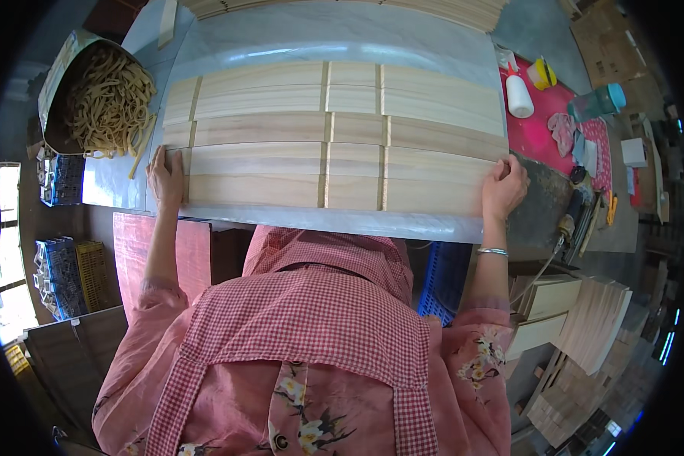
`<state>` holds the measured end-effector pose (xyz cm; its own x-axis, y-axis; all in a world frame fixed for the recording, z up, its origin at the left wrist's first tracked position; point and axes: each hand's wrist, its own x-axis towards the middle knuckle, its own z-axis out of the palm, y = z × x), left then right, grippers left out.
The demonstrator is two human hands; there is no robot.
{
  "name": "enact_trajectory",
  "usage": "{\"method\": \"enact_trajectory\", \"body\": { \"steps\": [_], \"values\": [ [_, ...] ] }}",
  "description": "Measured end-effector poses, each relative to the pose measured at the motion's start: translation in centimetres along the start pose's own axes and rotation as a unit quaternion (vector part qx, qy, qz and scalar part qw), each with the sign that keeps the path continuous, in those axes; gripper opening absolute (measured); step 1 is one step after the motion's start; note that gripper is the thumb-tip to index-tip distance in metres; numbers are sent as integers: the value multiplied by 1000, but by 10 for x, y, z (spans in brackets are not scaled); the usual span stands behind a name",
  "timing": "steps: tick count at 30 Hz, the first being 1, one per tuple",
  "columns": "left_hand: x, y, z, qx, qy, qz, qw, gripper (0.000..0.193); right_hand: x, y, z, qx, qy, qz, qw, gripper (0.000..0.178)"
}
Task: Assembling wooden boxes by applying glue to wooden components and securing them with a pneumatic nail gun.
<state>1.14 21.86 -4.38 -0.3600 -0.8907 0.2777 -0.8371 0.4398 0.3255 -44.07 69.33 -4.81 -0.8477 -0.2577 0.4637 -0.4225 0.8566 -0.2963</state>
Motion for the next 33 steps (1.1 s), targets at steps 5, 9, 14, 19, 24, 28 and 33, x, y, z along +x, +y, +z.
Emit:
{"method": "enact_trajectory", "body": {
  "steps": [5,9,14,19,24,28,33],
  "values": [
    [-3,1,6,1,18,9,1000,51,-3,9,7,1,55,-23,998,23],
    [-1,-1,13,7,17,14,1000,51,-2,15,3,51,46,4,998,22],
    [2,-16,18,20,11,24,999,54,-2,5,1,58,26,39,997,21],
    [16,-15,12,62,-7,10,998,56,7,0,6,-9,9,-1,1000,19],
    [58,-25,37,66,22,16,997,56,33,3,31,10,75,-55,996,18],
    [67,-1,46,73,34,12,997,53,46,-2,38,-37,-3,-2,999,18],
    [61,6,43,49,52,-2,997,50,45,-10,46,-41,58,-48,996,17]
  ]
}}
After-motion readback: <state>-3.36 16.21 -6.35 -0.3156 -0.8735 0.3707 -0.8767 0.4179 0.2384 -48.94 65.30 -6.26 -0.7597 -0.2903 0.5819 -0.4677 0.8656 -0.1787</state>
